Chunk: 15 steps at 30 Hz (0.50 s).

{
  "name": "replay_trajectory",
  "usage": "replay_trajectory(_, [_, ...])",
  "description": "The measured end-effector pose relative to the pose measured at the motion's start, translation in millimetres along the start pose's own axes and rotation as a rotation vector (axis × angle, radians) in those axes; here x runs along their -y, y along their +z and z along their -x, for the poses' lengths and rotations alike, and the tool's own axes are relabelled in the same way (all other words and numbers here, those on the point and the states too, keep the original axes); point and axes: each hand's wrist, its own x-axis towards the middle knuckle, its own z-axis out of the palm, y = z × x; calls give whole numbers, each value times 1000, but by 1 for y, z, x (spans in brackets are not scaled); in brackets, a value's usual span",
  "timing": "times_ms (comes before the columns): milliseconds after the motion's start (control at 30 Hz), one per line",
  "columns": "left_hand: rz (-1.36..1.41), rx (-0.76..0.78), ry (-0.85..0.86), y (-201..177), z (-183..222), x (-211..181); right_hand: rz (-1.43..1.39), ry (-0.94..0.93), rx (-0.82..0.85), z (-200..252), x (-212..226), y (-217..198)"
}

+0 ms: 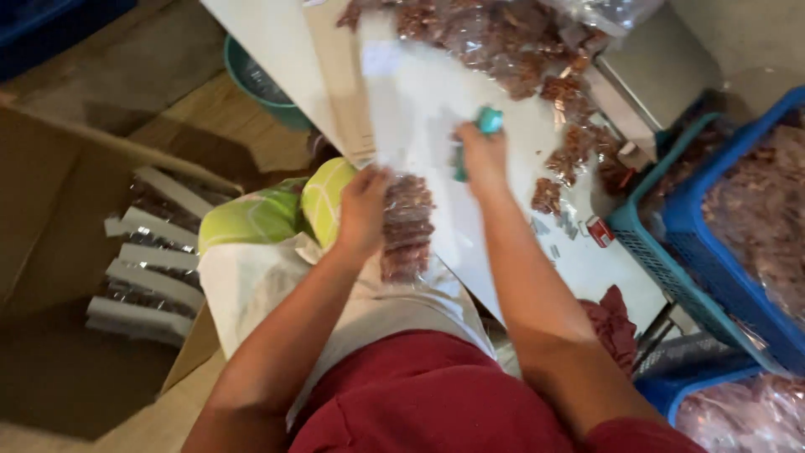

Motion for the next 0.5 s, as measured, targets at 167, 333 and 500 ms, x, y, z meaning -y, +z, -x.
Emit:
replay_trajectory(167, [209, -2, -98, -24, -40, 26, 1074, -491, -368, -95, -18, -168])
replay_trajectory(333, [187, -8, -42, -41, -62, 66, 1119, -83, -73, -70, 23, -162])
replay_trajectory(500, [123, -24, 52, -30, -38, 20, 1198, -140, 198, -25, 7, -108])
